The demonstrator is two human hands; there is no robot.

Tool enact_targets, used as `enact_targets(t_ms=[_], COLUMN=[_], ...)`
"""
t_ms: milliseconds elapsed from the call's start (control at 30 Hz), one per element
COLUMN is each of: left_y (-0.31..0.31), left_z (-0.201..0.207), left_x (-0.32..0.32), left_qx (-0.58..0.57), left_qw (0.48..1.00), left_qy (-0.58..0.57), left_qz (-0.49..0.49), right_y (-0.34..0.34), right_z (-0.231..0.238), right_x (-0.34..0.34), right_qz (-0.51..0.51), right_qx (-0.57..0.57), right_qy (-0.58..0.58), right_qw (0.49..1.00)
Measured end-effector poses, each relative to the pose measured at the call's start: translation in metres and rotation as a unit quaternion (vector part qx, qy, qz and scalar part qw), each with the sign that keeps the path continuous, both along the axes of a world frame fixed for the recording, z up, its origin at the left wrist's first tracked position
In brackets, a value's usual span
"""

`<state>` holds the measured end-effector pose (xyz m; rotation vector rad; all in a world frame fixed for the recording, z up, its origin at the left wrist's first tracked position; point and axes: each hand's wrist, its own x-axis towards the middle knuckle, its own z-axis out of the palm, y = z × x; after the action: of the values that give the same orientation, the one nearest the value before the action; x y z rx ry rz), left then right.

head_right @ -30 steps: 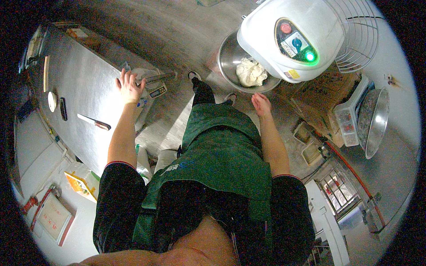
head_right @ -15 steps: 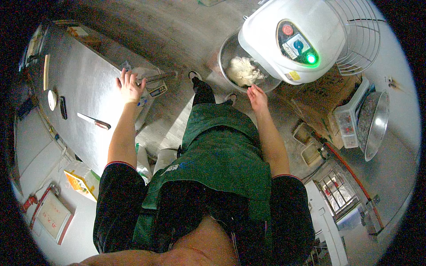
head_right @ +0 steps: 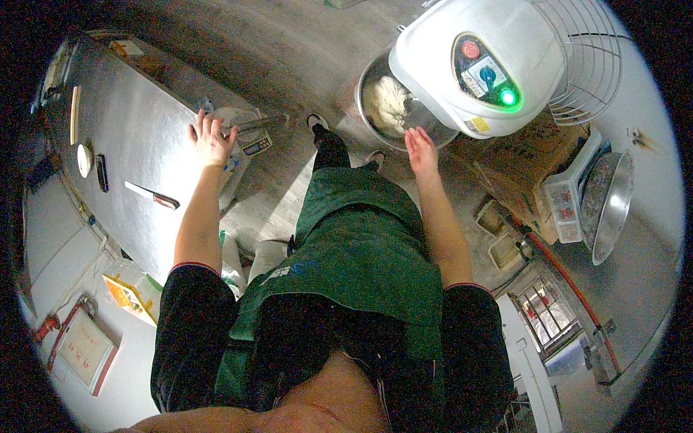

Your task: The person operates a stand mixer, then removes a metal bowl and pours its contents into the mixer. They continue to scrape and mix the dough inside the mixer bowl by hand.

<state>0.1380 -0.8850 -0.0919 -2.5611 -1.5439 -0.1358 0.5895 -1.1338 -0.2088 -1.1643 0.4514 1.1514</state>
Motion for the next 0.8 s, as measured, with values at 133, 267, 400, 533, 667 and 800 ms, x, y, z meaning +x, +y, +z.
enact_targets(t_ms=[133,267,400,533,667,800], left_y=[0.0,0.0,0.0,0.0,0.0,0.0], left_z=[0.002,0.002,0.001,0.002,0.004,0.005], left_x=[0.001,0.001,0.002,0.003,0.005,0.004], left_qx=[-0.005,-0.008,-0.007,0.017,0.027,0.011], left_qw=[1.0,1.0,1.0,1.0,0.999,1.0], left_qy=[0.003,0.004,0.006,0.011,0.019,0.016], left_qz=[0.0,0.003,0.005,0.001,0.0,0.001], right_y=[-0.002,-0.001,-0.007,-0.006,-0.001,0.001], right_z=[-0.007,-0.006,-0.015,-0.016,-0.007,-0.003], right_x=[0.006,0.005,0.009,0.008,0.004,0.002], right_qz=[-0.003,0.003,-0.009,0.009,0.015,0.005], right_qx=[-0.007,-0.005,-0.009,-0.033,-0.04,-0.02], right_qy=[0.009,0.017,0.037,0.024,0.01,0.008], right_qw=[1.0,1.0,0.999,0.999,0.999,1.0])
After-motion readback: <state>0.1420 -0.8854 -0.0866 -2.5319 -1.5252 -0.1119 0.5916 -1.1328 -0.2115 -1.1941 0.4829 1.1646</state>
